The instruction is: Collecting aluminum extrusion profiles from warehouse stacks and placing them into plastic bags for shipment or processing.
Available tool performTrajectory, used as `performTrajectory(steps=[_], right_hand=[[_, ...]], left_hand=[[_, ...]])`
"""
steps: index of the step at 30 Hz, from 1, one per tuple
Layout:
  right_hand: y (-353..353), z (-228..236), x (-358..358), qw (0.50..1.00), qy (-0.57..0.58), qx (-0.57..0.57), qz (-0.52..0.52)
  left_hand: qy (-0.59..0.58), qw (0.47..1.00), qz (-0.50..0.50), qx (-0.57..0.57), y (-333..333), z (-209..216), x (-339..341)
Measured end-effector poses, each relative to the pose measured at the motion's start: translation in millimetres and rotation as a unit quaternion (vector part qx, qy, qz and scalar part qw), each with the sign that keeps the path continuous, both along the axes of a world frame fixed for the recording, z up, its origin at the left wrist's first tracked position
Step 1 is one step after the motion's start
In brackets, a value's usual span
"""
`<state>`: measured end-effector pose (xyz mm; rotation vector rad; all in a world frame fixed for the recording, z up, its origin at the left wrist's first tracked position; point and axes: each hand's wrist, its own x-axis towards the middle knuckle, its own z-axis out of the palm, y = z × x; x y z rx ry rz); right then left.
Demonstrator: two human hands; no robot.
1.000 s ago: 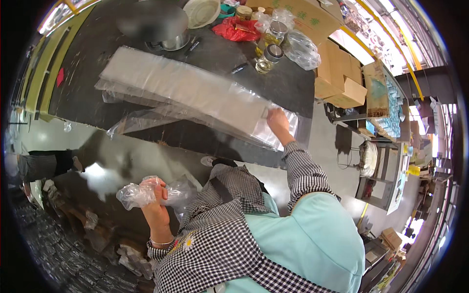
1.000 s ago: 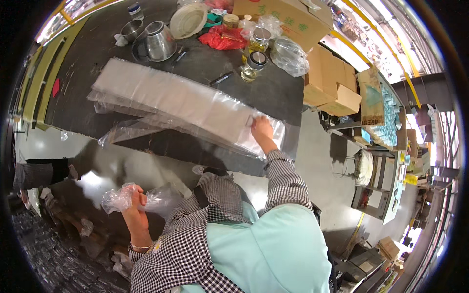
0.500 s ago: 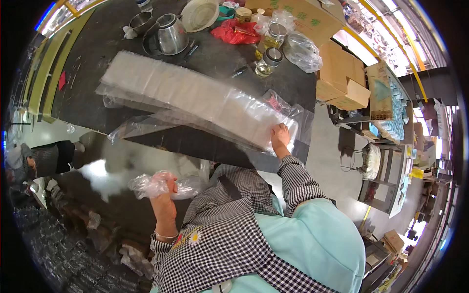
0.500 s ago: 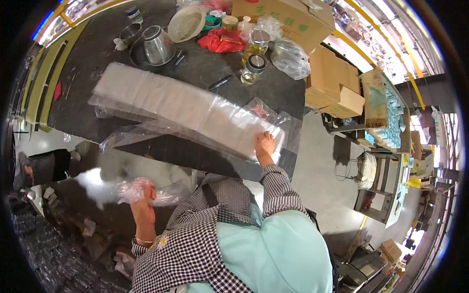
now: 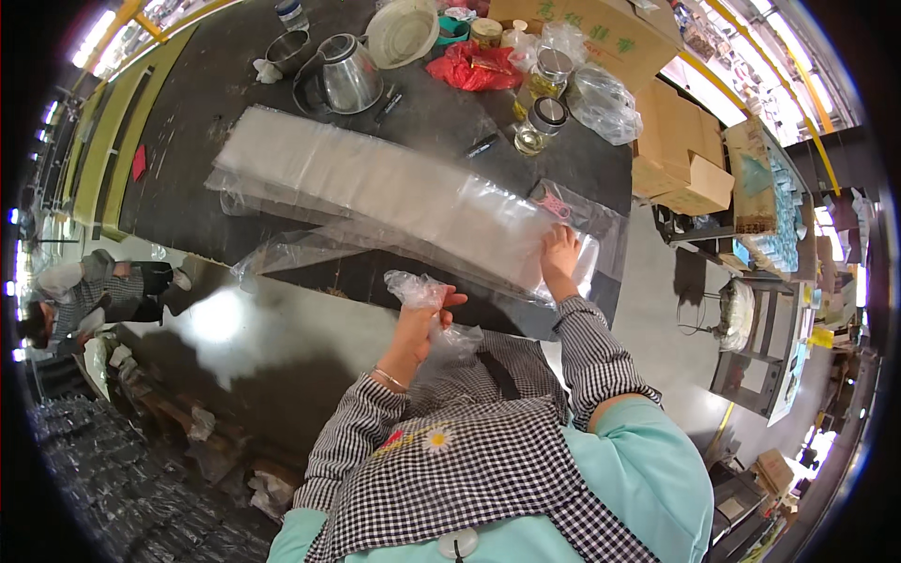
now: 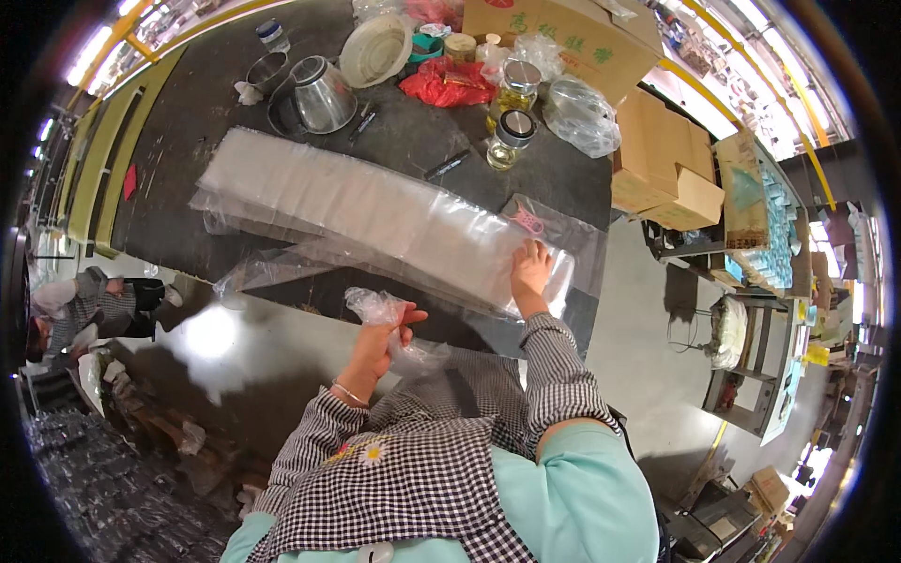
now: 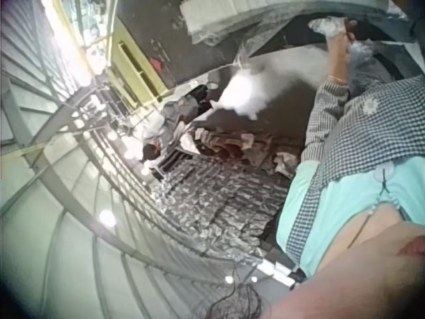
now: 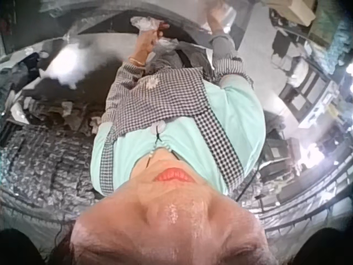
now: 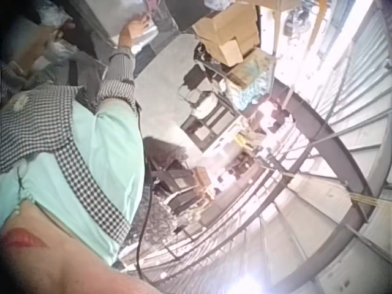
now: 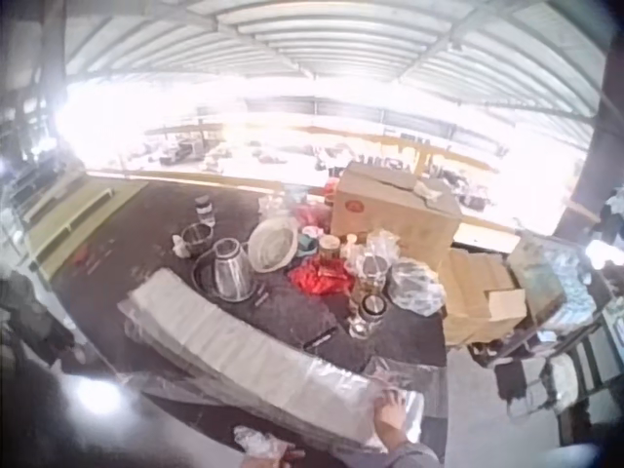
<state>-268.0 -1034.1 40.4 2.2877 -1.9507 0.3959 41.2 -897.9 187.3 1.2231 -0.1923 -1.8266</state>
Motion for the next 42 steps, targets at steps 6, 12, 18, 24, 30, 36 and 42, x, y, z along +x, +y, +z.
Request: performTrajectory(steps=[6,12,18,24,30,36,42], right_hand=[[19.6,116.6,91.8,0.938,-0.332,0.007,0.104],[83.0,135.2,133.1,0.923,-0.257,0.12,0.259],[70.6,153.3,138.8,0.876,-0.296,0.128,0.359],[0.4,193.9,153.0,0.863,-0.426,0.122,0.243],[-18.2,186.0,193.7,0.673,-0.453,0.528,0.25],[21.2,184.8,243.5,0.522,-0.453,0.719,0.074],[38.9,224.2,280.0,0.489,-0.584,0.627,0.163]], left_hand=[[0.076,0.996,-0.014,0.052,-41.8,-27.5,0.6],[0.102,0.991,-0.083,-0.01,-83.0,-28.0,0.8],[-0.12,0.989,-0.075,-0.04,-73.4,-43.3,42.0],[-0.205,0.968,-0.075,-0.12,-63.0,39.7,78.4],[-0.278,0.932,0.0,-0.231,-34.8,63.0,114.4],[-0.396,0.83,-0.048,-0.391,6.3,91.9,145.5],[-0.635,0.601,-0.051,-0.483,32.9,92.8,147.1]])
